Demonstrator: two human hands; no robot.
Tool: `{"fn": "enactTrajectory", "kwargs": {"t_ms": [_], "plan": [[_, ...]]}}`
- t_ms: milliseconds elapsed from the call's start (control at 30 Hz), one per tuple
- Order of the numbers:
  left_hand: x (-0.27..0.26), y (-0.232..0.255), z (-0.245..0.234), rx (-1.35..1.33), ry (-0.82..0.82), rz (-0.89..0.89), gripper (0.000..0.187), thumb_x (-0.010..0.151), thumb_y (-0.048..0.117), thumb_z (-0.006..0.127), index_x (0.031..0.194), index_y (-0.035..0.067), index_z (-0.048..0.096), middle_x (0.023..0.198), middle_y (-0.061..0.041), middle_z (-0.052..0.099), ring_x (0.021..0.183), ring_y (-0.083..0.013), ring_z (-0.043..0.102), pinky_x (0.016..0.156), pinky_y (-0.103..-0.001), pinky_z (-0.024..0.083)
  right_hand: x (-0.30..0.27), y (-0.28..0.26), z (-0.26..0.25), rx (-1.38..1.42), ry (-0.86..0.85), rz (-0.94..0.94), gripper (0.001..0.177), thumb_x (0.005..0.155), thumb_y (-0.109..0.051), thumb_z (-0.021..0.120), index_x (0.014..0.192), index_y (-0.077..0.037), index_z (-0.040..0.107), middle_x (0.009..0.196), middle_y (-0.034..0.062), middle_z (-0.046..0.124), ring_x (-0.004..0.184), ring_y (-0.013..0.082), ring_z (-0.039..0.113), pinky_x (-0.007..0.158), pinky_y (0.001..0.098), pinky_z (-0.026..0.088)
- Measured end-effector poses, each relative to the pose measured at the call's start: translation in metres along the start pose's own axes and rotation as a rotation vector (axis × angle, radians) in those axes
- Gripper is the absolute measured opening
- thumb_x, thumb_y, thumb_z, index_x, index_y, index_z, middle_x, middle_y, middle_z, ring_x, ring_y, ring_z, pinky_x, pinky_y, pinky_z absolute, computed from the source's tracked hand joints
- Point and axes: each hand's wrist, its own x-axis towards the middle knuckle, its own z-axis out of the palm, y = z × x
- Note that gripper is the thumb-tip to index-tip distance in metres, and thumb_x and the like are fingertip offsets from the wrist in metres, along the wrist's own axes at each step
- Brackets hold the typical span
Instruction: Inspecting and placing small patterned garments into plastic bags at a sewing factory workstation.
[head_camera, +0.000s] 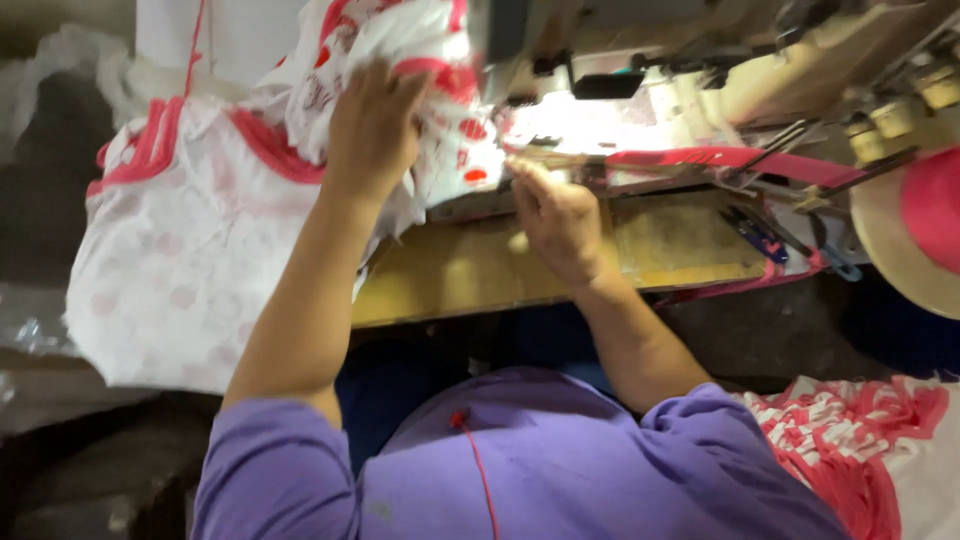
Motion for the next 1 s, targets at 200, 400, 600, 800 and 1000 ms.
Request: {"fn": "enactTrajectory", "kwargs": {"t_ms": [200,400,600,800,1000], "plan": [[-0.024,-0.001,-0.082,-0.439,-0.208,-0.278,0.087,0.082,-0.004,0.071,0.16,0.02,0.04,0.165,-0.015,0.023,0.15,-0.0415,0.028,0.118,-0.056,0.037,0.033,-0.046,-0.005,-0.251,-0.11,-0.1,0.03,0.099,-0.015,0.064,0.126,-0.004,0.071,0.118,0.0131,0.077,0.099,0.031,0.074,0.075,0.0408,0.056],[-0.158,0.041,-0.131,-0.076,-0.267,-0.747,0.014,0.084,0.017,0.061,0.091,0.006,0.056,0.089,-0.017,0.065,0.084,-0.0456,0.059,0.071,-0.056,0.042,0.101,-0.047,0.058,-0.022,-0.654,-0.252,0.021,0.094,-0.013,0.072,0.113,-0.004,0.075,0.106,0.0185,0.074,0.1,0.0343,0.068,0.078,0.0516,0.059],[-0.249,0.062,-0.1,0.152,-0.14,-0.723,0.028,0.071,0.007,0.061,0.099,0.007,0.057,0.099,-0.016,0.049,0.089,-0.0414,0.049,0.08,-0.052,0.046,0.077,-0.085,0.092,0.043,-0.28,-0.262,0.01,0.086,0.008,0.056,0.095,0.004,0.057,0.098,0.0236,0.06,0.09,0.0407,0.052,0.071,0.054,0.043],[-0.266,0.054,-0.101,0.065,-0.128,-0.716,0.006,0.086,0.008,0.055,0.081,0.011,0.055,0.084,-0.001,0.048,0.082,-0.0232,0.052,0.077,-0.034,0.043,0.008,-0.121,0.149,0.019,-0.415,-0.477,0.028,0.076,-0.013,0.061,0.102,-0.014,0.071,0.099,0.0049,0.061,0.091,0.0316,0.063,0.059,0.0407,0.055],[-0.26,0.038,-0.14,-0.099,-0.046,-0.711,0.012,0.091,-0.001,0.055,0.093,0.011,0.051,0.081,-0.015,0.057,0.076,-0.0414,0.061,0.067,-0.05,0.047,0.009,-0.102,0.18,-0.029,-0.325,-0.269,0.036,0.072,-0.013,0.065,0.108,-0.01,0.063,0.091,0.0122,0.051,0.086,0.0369,0.06,0.072,0.0457,0.054]]}}
